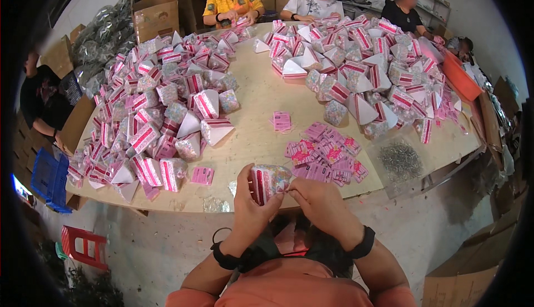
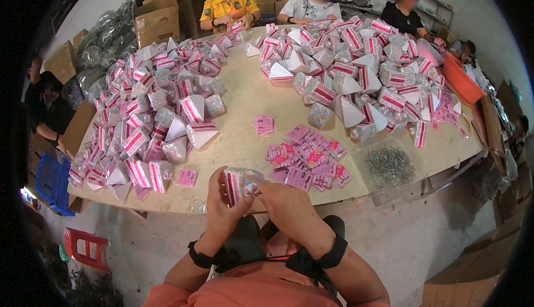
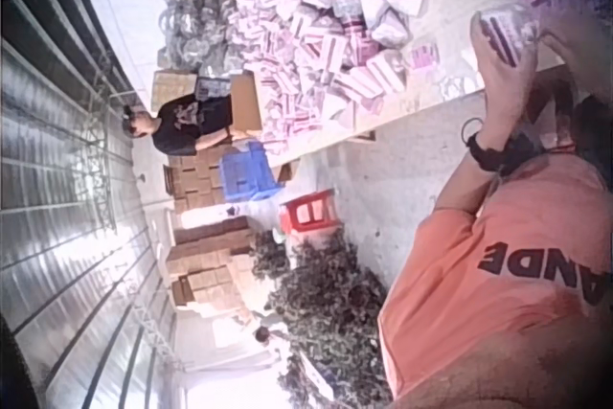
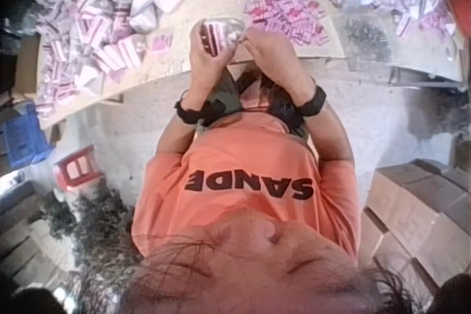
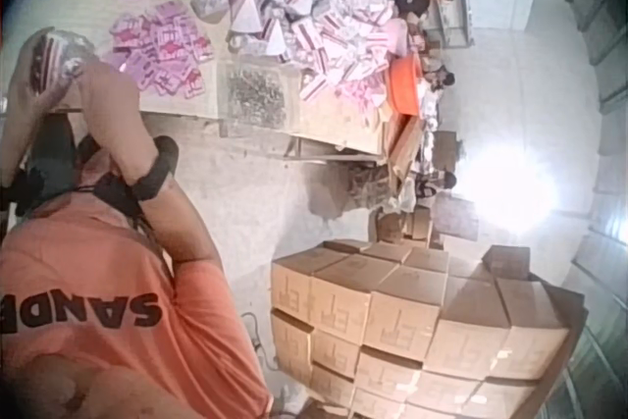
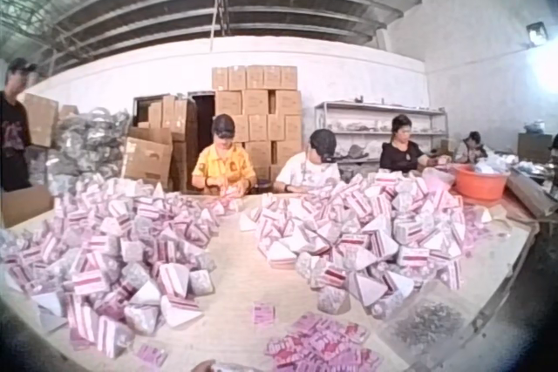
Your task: The person repeatedly picks up small pink cards and clear plastic bags containing colorful beads from a table. They insert the cards into the bags and place the filled bags into a pile. The task is performed by hand in a repetitive assembly line manner.
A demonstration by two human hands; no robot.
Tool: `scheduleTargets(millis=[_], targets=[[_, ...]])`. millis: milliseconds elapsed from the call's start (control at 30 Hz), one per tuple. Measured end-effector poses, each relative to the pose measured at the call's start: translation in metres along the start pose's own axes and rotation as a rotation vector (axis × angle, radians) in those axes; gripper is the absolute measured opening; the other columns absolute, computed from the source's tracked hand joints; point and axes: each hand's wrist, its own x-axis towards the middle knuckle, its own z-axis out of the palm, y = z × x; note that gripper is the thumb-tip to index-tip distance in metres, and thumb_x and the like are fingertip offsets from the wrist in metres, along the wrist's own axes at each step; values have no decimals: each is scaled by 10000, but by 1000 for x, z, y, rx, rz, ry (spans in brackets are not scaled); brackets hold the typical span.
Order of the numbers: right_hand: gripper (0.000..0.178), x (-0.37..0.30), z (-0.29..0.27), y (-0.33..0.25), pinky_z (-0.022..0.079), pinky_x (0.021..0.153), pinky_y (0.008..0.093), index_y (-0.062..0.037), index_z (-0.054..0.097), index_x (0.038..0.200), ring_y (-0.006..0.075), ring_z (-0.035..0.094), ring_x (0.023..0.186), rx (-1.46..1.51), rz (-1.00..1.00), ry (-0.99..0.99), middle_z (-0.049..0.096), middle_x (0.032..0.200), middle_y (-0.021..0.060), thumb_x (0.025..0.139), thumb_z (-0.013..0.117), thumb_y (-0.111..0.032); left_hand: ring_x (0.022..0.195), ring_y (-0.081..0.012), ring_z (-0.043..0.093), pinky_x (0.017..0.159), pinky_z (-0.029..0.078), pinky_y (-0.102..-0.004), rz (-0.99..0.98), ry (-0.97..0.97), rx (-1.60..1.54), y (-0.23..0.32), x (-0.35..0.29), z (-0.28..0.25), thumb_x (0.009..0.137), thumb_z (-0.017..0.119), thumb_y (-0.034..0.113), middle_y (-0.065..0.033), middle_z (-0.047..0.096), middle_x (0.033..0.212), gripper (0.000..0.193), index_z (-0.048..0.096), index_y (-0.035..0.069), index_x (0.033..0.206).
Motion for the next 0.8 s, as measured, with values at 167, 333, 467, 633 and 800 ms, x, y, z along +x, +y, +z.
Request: scheduleTargets(millis=[167,333,467,633,800], targets=[[104,1,-12,-1,435,519,318,-23,593,866,184,563,560,270,92,-70,563,639,75,878,569,-123,902,-216,594,739,512,-320,-91,-59,-113,0,0,-1,715,749,180,-173,543,1084,766,333,-20,1326],[106,2,-23,-4,381,433,258,-24,589,854,60,486,506,564,390,-257,525,625,-4,883,549,-118,899,-217,605,744,517,-322,-153,-130,-35,-1,1,-4,718,745,187,-178,549,1086,774,328,-27,1334],[96,0,-13,1,326,365,248,-24,584,865,62,441,444,596,436,-251,536,622,4,882,542,-108,911,-221,607,756,515,-325,-190,-158,-78,-23,0,-4,724,740,179,-183,549,1100,782,319,-39,1346],[86,5,-5,-5,398,509,231,-4,582,857,67,497,564,723,498,-191,557,636,15,861,580,-90,1007,-231,579,828,490,-328,-142,-140,10,-43,3,-1,748,728,205,-192,549,1120,764,340,-60,1350],[97,14,14,23,336,413,174,-16,603,936,21,465,469,883,504,-235,607,668,12,876,571,-84,1045,-246,569,865,472,-321,-50,-183,109,-71,22,0,759,712,248,-214,554,1140,783,339,-80,1364]])
